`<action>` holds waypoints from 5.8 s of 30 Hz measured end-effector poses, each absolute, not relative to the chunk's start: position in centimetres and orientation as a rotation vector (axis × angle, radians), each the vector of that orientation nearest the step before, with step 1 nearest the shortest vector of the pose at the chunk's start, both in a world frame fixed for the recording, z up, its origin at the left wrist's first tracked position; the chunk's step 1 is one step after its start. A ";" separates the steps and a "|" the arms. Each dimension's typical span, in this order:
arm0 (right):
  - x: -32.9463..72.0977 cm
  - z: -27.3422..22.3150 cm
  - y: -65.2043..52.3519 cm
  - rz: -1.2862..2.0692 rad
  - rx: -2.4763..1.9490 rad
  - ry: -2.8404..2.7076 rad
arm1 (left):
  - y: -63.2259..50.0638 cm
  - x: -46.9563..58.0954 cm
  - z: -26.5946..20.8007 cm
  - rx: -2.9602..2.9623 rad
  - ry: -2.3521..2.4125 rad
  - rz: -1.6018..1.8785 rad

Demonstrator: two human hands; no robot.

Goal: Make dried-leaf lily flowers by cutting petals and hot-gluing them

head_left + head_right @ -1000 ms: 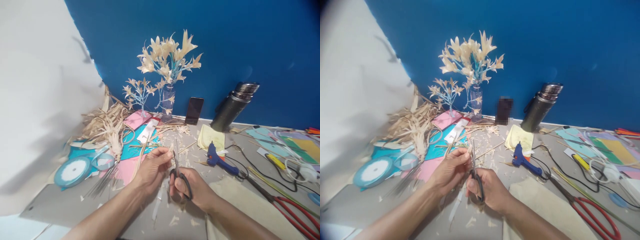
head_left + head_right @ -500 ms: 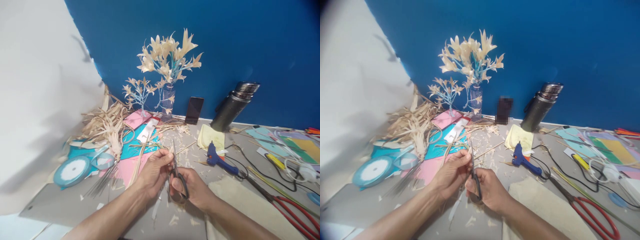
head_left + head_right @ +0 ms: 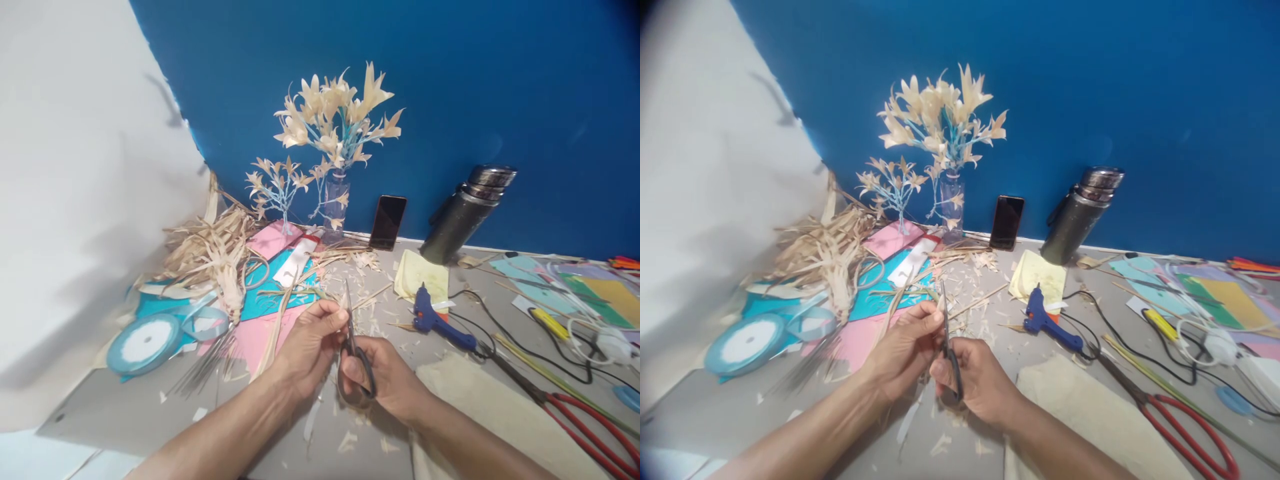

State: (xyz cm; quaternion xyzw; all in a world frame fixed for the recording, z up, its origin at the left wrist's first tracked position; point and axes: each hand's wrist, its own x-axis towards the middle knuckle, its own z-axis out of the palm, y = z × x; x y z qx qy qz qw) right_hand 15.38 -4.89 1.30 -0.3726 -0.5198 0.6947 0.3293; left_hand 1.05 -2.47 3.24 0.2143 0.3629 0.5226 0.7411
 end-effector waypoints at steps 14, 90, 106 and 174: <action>15.5 1.4 -4.7 1.751 -0.986 -1.440 | -2.5 1.0 3.3 0.461 0.781 1.152; 17.6 3.5 -3.4 1.483 -1.162 -1.193 | -2.7 0.5 3.1 0.847 0.896 0.883; 17.9 3.7 -2.7 1.811 -0.949 -0.925 | -2.7 0.3 3.0 0.761 0.708 0.781; 18.4 3.0 -1.8 1.483 -1.128 -1.342 | -1.7 0.6 4.4 1.064 1.026 0.799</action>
